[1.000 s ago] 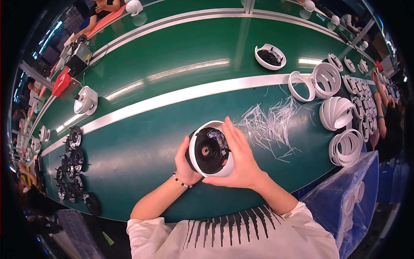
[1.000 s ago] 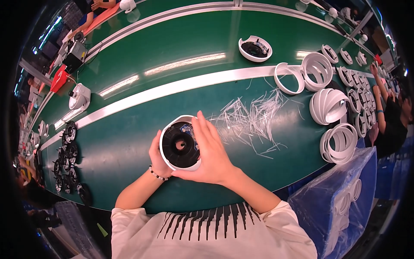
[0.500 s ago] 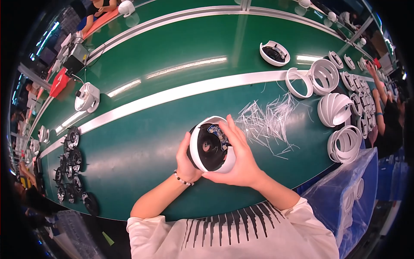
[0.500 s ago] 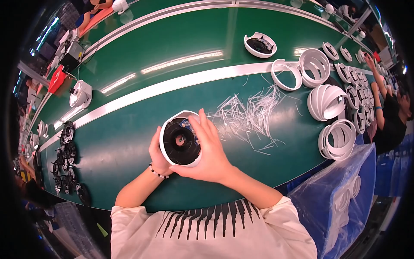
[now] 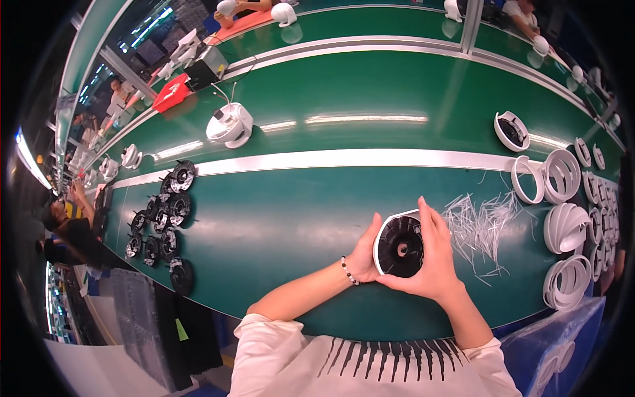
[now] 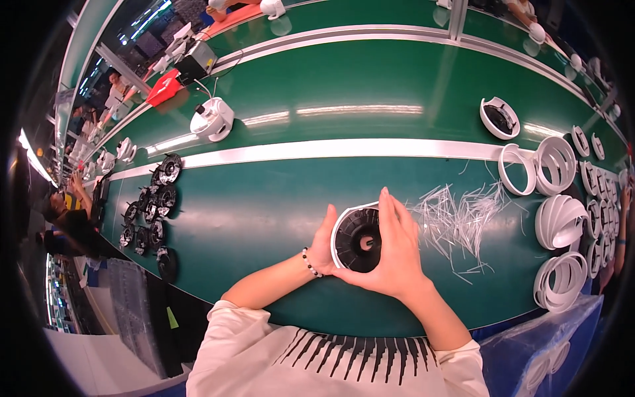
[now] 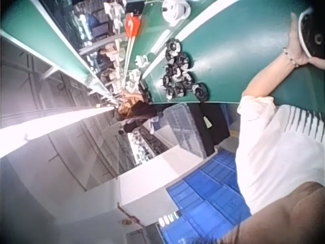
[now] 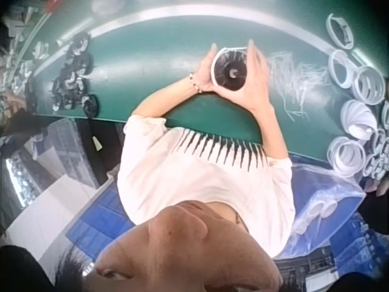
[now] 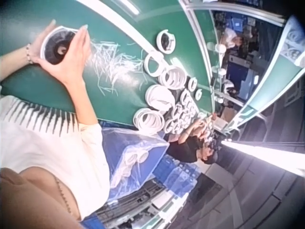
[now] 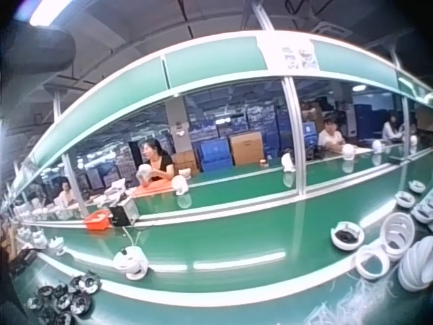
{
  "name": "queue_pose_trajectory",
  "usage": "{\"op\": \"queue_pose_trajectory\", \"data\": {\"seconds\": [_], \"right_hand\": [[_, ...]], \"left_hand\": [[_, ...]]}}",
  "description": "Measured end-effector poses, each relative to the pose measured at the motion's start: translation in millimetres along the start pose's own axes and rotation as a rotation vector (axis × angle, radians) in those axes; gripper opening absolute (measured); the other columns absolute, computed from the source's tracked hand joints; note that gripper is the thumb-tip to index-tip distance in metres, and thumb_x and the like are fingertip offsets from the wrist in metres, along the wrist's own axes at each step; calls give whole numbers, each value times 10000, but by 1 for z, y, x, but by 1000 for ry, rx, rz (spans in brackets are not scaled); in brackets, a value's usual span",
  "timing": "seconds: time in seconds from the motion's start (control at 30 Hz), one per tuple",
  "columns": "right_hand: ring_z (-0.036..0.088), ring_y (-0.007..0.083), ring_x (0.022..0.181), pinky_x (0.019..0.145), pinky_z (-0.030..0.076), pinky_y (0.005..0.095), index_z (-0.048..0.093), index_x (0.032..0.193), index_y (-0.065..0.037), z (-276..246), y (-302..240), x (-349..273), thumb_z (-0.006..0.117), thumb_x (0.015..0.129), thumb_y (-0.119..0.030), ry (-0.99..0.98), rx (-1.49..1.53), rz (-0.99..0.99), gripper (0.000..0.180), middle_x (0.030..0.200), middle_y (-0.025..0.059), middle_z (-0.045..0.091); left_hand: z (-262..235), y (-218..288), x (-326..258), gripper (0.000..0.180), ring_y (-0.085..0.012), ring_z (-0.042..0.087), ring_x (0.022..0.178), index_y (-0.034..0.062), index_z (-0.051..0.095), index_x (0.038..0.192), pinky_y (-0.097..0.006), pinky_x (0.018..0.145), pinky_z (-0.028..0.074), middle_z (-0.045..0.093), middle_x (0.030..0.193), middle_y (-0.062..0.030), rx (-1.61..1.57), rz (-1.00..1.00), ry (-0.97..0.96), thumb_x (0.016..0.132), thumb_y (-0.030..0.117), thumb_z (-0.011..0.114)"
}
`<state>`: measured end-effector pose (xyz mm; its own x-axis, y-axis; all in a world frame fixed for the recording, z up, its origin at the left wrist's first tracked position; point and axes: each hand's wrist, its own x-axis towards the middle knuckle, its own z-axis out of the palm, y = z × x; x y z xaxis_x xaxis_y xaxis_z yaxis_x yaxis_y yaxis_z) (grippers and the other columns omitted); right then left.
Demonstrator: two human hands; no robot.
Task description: Assembling electronic modules into circular plastic housings on a factory assembly line.
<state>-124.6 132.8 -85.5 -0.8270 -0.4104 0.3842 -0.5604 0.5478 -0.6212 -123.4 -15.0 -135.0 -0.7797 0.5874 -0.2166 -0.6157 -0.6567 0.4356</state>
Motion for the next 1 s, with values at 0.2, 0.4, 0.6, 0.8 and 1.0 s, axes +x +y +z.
{"op": "queue_pose_trajectory", "data": {"seconds": [0.2, 0.4, 0.6, 0.8, 1.0], "right_hand": [[401, 361, 1085, 883, 338, 423, 241, 1287, 71, 2, -1, 7, 763, 427, -384, 98, -7, -62, 1104, 1189, 225, 407], [412, 364, 1078, 834, 334, 426, 273, 1265, 73, 12, -4, 10, 750, 440, -427, 262, -42, -20, 1076, 1205, 213, 407], [414, 353, 1085, 836, 331, 410, 289, 1257, 80, 8, -1, 4, 745, 460, -458, 302, -62, 6, 1064, 1172, 203, 437], [396, 374, 1100, 867, 320, 434, 288, 1265, 58, 10, -1, -3, 735, 484, -450, 299, 0, 18, 1034, 1211, 218, 404], [264, 443, 1178, 950, 217, 507, 185, 1314, 17, 26, 24, -12, 661, 638, -433, 274, 31, 168, 942, 1312, 255, 261]], "left_hand": [[7, 2, 0, 520, -171, 516, 973, 65, 399, 1213, -326, 845, 440, 512, 1106, -74, -90, 142, -66, 777, 324, 512], [23, 12, 3, 693, -241, 417, 1132, 69, 274, 1303, -375, 966, 334, 400, 1252, -114, -24, 229, -69, 712, 318, 536], [34, 5, 6, 675, -235, 489, 1034, -6, 346, 1242, -352, 879, 404, 470, 1172, -139, 118, 275, 32, 731, 423, 451], [38, -2, 3, 697, -238, 471, 1060, -1, 319, 1260, -351, 899, 386, 461, 1187, -134, 107, 303, 67, 722, 417, 465], [32, -2, 41, 513, -230, 539, 964, 21, 475, 1145, -349, 844, 438, 545, 1096, -119, 85, 347, 296, 757, 354, 437]]}}
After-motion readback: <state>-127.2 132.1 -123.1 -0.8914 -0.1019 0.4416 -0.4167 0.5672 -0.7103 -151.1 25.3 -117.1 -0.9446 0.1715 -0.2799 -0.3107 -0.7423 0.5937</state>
